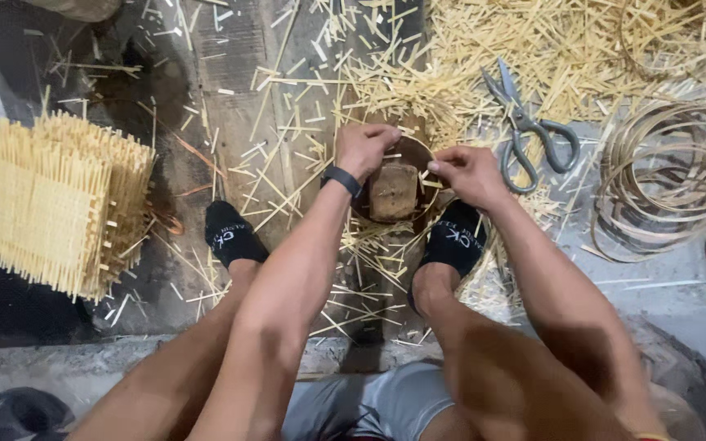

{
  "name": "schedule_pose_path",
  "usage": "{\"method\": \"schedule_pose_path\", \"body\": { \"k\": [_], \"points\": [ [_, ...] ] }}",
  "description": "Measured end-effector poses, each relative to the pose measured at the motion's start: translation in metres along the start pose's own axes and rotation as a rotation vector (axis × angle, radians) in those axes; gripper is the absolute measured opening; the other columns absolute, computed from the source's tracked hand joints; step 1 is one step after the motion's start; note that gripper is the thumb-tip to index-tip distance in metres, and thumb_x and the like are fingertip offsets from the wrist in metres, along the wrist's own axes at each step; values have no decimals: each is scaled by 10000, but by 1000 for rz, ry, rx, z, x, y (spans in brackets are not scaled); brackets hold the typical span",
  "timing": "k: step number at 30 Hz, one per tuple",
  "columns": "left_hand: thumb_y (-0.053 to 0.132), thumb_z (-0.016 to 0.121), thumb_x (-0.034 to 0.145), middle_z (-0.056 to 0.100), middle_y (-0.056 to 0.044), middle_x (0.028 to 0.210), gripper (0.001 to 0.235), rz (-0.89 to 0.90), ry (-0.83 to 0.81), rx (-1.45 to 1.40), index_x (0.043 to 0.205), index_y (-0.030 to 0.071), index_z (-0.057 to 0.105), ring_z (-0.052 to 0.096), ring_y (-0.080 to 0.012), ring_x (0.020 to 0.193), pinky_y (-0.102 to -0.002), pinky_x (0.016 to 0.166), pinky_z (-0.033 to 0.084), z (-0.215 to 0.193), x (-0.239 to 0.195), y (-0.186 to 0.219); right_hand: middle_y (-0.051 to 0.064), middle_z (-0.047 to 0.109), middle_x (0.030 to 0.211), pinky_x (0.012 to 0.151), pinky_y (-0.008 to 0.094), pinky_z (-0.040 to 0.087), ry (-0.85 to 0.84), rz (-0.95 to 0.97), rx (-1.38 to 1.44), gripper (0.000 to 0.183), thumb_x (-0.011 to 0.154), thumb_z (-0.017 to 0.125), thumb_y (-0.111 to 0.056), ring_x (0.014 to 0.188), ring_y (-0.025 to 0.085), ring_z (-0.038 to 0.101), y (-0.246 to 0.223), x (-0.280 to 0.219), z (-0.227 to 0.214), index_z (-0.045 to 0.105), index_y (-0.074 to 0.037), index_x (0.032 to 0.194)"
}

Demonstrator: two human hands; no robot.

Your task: The person sits on the floor and uses shears to trim the edges of a woven bamboo mat placed over a wooden mold. They repeatedly lift the mat, trim excess strands, and reposition it, creating a circular woven piece.

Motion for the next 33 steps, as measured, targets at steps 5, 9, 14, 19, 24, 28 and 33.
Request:
{"method": "schedule_pose_path", "body": {
  "k": [5,9,14,19,24,28,33],
  "points": [
    [400,881,687,713,-92,865,254,22,118,89,858,215,850,724,-278,814,-373,760,561,-2,5,3,55,700,716,504,271,510,50,35,179,181,879,820,-170,572,96,609,1,15,11,753,-3,863],
    [463,802,821,693,-112,847,375,32,112,76,891,96,838,688,-274,813,-413,788,566,2,12,-9,80,722,738,500,280,497,22,141,129,205,912,798,-195,567,126,628,2,8,11,758,5,934],
    [366,648,1034,731,-87,899,349,58,377,75,1023,54,804,669,-213,826,-417,793,560,-56,-26,-45,77,767,830,583,267,608,-140,325,287,280,877,791,-199,663,135,729,24,-20,27,705,1,1053],
    [280,845,791,804,-78,941,360,-164,51,-269,1057,46,783,734,-157,784,-334,719,593,-43,-54,-98,101,754,847,611,263,611,-123,298,424,228,881,775,-147,673,148,715,44,-20,40,739,38,1010],
    [239,875,784,793,-98,874,327,-238,120,-150,1030,33,810,718,-166,710,-336,665,587,-44,-57,-94,110,732,845,604,281,604,-84,268,510,158,900,773,-86,657,161,689,49,-19,42,727,45,975],
    [246,849,879,822,-135,922,300,-118,180,-104,1079,23,822,748,-182,761,-303,728,589,-58,-68,-61,150,717,864,616,308,606,-26,214,659,164,954,743,-68,670,182,697,28,-32,33,671,76,988],
    [74,596,980,684,-242,1188,637,-550,-8,-1181,1535,147,291,778,-278,903,-438,783,625,-1,-118,-93,146,723,879,657,317,663,-188,273,761,157,953,674,-60,728,195,741,9,-49,58,682,85,1014]
  ]
}}
Point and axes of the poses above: each hand's wrist, its own x-axis towards the middle knuckle, its own z-axis out of the palm, y = z × x, the point moved 10 cm from there along x, towards the middle knuckle
